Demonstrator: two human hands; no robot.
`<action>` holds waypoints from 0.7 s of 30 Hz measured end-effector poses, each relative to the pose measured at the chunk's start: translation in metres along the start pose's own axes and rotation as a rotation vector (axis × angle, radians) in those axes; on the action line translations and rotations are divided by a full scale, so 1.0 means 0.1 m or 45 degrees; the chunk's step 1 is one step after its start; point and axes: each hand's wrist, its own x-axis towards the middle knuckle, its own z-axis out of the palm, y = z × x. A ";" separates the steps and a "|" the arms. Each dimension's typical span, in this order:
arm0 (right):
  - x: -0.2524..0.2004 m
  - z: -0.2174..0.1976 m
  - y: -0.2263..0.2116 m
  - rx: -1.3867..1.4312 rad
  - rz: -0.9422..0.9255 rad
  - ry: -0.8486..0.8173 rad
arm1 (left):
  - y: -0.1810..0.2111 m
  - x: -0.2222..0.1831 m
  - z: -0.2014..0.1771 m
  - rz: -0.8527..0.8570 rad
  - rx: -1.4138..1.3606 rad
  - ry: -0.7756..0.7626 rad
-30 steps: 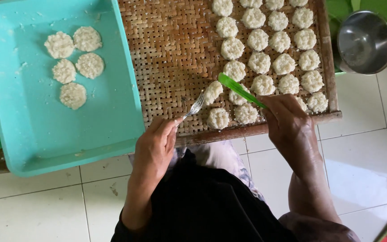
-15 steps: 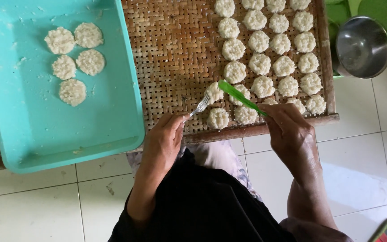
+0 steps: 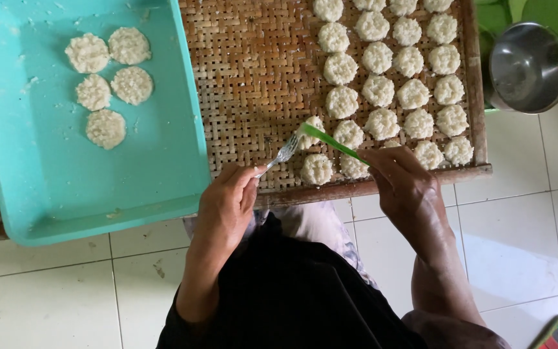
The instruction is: Shaping and arranging small food items on a woven tray using a fork and spatula
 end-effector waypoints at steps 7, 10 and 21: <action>-0.03 -0.11 -0.05 -0.090 0.005 -0.032 | 0.14 -0.08 -0.11 -0.041 0.009 0.030; -0.05 -0.05 0.00 -0.076 0.012 -0.031 | 0.08 -0.11 -0.02 -0.028 0.039 -0.017; -0.11 -0.10 -0.10 -0.137 0.043 -0.051 | 0.05 -0.02 0.18 -0.031 -0.018 -0.073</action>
